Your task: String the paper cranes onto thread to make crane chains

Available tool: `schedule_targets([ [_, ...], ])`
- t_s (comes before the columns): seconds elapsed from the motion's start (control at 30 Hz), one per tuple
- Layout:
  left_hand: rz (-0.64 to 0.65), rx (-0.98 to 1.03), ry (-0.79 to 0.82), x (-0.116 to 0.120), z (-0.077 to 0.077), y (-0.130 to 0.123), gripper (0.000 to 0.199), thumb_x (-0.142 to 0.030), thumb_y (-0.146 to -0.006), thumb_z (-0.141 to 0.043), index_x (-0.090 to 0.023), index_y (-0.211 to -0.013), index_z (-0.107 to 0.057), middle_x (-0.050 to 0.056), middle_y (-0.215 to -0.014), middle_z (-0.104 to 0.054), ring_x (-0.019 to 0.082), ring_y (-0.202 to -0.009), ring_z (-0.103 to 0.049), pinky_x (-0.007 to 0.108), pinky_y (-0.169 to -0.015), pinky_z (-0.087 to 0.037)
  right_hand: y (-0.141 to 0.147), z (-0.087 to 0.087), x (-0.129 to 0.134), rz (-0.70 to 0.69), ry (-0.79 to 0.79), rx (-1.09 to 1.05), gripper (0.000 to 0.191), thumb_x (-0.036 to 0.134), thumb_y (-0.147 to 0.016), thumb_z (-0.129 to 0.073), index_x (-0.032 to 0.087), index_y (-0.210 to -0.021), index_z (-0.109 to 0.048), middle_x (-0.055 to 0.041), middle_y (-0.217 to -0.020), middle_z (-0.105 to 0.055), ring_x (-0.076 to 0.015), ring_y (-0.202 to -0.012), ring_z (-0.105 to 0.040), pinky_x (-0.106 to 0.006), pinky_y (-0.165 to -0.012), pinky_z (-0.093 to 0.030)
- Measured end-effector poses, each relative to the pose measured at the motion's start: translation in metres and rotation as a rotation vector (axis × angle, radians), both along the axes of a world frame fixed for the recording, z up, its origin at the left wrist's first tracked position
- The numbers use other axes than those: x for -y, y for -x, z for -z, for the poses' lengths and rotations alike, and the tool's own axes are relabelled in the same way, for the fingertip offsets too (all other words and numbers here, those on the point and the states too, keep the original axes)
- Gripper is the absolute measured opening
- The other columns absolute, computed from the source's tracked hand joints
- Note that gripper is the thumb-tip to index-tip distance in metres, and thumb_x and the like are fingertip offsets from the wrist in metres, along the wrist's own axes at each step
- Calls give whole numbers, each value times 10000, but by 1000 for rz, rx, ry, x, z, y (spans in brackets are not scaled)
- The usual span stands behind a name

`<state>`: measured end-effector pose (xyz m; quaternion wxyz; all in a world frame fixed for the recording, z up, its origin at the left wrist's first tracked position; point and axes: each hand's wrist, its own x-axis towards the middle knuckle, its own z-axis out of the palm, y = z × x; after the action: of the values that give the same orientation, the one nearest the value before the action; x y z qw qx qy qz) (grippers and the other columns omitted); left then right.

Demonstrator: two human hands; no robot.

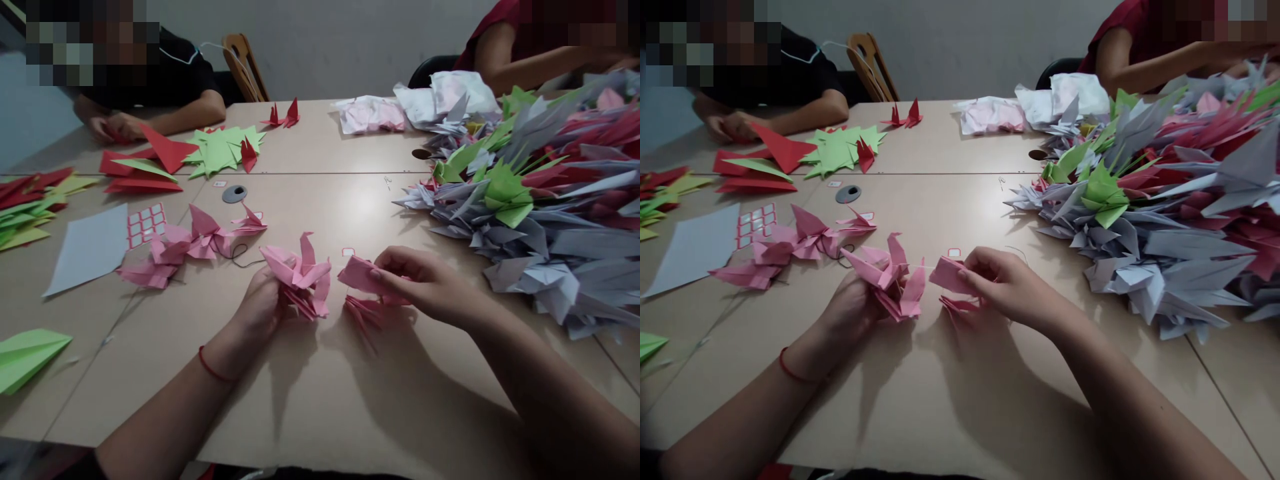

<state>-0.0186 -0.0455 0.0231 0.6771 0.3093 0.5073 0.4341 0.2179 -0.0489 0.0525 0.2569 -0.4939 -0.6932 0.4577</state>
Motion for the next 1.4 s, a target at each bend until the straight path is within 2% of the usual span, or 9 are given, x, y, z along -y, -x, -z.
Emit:
schedule_targets([
  [0.23,34,-200,-19,-1,-8,-1,233,-396,-769,-598,-169,-728,-566,-31,-503,-572,109,-376,-529,176,-354,-371,-1,-7,-2,137,-302,78,110,243,-846,-542,168,-825,-621,-17,-715,-621,-128,-612,-563,-250,-555,-432],
  [0.43,207,-203,-130,-13,-10,5,235,-376,-779,-603,-151,-712,-593,-10,-577,-603,84,-494,-545,167,-485,-407,3,-19,-7,189,-494,99,124,187,-833,-532,206,-857,-652,-42,-852,-690,-176,-755,-626,-293,-648,-478],
  [0.6,368,-205,64,-19,-12,5,276,-375,-773,-572,-143,-622,-570,7,-440,-554,105,-373,-506,177,-379,-334,9,-2,-25,211,-482,141,175,121,-799,-511,188,-863,-661,-54,-835,-690,-183,-743,-625,-306,-642,-477],
  [0.77,236,-173,170,-23,-9,2,178,-247,-715,-588,-140,-579,-547,-9,-447,-522,80,-332,-461,162,-335,-281,18,17,-27,349,-725,267,264,122,-780,-508,149,-1025,-603,-151,-1033,-618,-251,-936,-586,-401,-763,-472],
  [0.87,171,-104,247,-22,-9,1,104,-155,-678,-567,-134,-579,-543,4,-479,-542,88,-366,-490,177,-361,-342,26,9,-2,313,-921,286,164,135,-806,-479,151,-927,-588,-125,-882,-612,-228,-834,-571,-370,-725,-455],
  [0.97,149,5,277,-17,-13,-1,99,-129,-695,-544,-135,-597,-541,-12,-475,-522,78,-364,-480,164,-354,-347,39,0,29,39,-798,350,169,245,-862,-462,165,-754,-566,-51,-648,-585,-149,-563,-505,-278,-537,-358],
  [1.07,218,94,255,-12,-18,-4,94,-129,-735,-527,-131,-654,-575,-13,-488,-541,71,-362,-491,145,-338,-351,53,2,48,-51,-617,557,338,459,-856,-481,150,-768,-587,-81,-689,-633,-152,-529,-513,-271,-470,-228],
  [1.27,313,73,185,-7,-24,-4,213,-222,-827,-475,-115,-740,-638,63,-560,-649,114,-407,-589,131,-302,-350,51,20,44,-78,-521,570,183,133,-861,-424,163,-815,-599,-64,-752,-655,-148,-580,-563,-257,-484,-228],
  [1.4,213,20,181,-5,-28,-2,254,-194,-833,-454,-102,-662,-617,63,-520,-629,84,-377,-550,105,-290,-298,41,15,42,-72,-390,445,166,174,-883,-416,166,-840,-577,-68,-814,-656,-155,-649,-590,-249,-539,-349],
])
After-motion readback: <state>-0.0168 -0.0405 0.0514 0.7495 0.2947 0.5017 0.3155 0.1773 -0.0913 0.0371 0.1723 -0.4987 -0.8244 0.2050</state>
